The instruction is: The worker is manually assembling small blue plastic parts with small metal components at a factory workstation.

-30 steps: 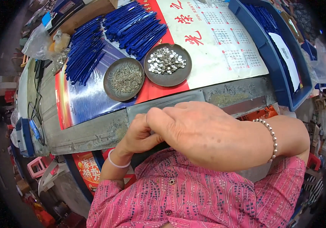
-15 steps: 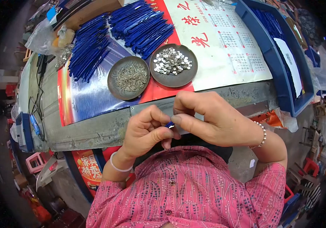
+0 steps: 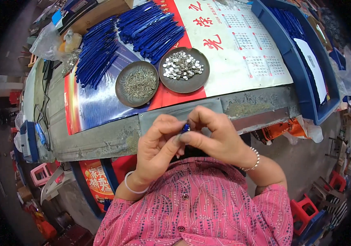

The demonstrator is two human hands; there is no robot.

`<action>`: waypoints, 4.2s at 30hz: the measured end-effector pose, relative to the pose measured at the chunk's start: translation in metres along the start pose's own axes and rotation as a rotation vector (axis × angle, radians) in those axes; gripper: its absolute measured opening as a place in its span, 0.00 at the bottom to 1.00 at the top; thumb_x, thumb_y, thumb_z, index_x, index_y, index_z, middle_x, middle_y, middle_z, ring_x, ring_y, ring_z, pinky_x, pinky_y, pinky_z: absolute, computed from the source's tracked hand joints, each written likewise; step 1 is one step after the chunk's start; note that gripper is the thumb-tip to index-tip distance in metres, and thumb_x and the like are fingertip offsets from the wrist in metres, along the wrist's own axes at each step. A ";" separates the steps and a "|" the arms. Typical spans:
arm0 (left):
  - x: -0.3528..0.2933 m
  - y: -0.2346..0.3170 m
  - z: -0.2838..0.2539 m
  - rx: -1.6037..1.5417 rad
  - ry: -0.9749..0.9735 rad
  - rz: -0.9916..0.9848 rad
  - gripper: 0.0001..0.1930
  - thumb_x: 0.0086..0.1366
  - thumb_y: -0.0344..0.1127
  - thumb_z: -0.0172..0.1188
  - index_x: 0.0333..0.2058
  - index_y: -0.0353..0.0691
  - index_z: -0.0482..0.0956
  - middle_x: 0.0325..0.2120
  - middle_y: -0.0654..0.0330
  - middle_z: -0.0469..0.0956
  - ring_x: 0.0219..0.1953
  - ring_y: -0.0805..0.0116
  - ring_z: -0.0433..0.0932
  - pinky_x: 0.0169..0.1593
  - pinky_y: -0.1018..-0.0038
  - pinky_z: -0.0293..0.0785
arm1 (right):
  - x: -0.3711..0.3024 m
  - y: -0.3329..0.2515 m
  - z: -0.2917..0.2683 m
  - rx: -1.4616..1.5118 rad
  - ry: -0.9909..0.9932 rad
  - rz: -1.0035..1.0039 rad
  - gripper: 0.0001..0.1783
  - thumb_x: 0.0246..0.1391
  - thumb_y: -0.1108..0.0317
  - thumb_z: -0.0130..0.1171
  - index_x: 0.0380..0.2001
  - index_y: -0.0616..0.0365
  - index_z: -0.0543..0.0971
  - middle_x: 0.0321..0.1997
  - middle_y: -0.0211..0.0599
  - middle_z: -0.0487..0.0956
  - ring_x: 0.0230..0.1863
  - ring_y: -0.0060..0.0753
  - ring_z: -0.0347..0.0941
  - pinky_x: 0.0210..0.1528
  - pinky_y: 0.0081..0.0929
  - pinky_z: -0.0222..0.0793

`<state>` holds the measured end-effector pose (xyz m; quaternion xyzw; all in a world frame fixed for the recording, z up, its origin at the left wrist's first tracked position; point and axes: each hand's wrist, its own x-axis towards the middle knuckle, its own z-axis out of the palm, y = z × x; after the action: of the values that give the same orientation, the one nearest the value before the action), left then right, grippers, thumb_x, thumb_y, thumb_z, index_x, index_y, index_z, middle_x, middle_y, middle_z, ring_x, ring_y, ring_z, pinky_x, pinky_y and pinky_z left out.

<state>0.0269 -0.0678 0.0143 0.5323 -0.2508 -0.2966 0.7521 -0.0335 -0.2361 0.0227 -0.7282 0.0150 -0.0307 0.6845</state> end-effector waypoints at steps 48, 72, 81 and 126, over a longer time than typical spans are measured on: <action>0.080 -0.022 0.004 1.124 -0.360 0.232 0.08 0.55 0.24 0.58 0.36 0.36 0.76 0.28 0.55 0.71 0.28 0.56 0.74 0.29 0.68 0.71 | -0.034 0.061 -0.046 -0.423 0.547 -0.441 0.18 0.63 0.59 0.43 0.26 0.63 0.70 0.24 0.39 0.70 0.26 0.33 0.64 0.34 0.30 0.61; 0.078 -0.012 0.002 1.306 -0.474 0.143 0.05 0.53 0.26 0.51 0.30 0.38 0.68 0.29 0.51 0.66 0.27 0.49 0.74 0.27 0.58 0.69 | -0.026 0.058 -0.044 -0.577 0.508 -0.443 0.16 0.62 0.61 0.45 0.25 0.61 0.71 0.24 0.38 0.71 0.27 0.37 0.65 0.37 0.33 0.62; 0.026 0.004 -0.033 0.984 -0.251 0.187 0.13 0.58 0.21 0.56 0.43 0.34 0.74 0.29 0.55 0.73 0.27 0.63 0.73 0.30 0.74 0.70 | -0.027 0.039 -0.019 -0.524 0.495 -0.431 0.05 0.46 0.76 0.58 0.26 0.60 0.72 0.25 0.38 0.73 0.27 0.40 0.69 0.35 0.32 0.63; -0.049 -0.022 0.013 0.180 0.269 0.285 0.14 0.67 0.23 0.45 0.51 0.31 0.62 0.40 0.55 0.73 0.38 0.75 0.74 0.41 0.80 0.71 | 0.007 0.018 0.058 -0.309 0.268 -0.527 0.11 0.47 0.70 0.62 0.21 0.60 0.69 0.15 0.35 0.66 0.13 0.34 0.62 0.16 0.27 0.56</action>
<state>-0.0199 -0.0472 -0.0052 0.5914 -0.2466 -0.0900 0.7624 -0.0221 -0.1795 0.0016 -0.7918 -0.0795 -0.2993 0.5264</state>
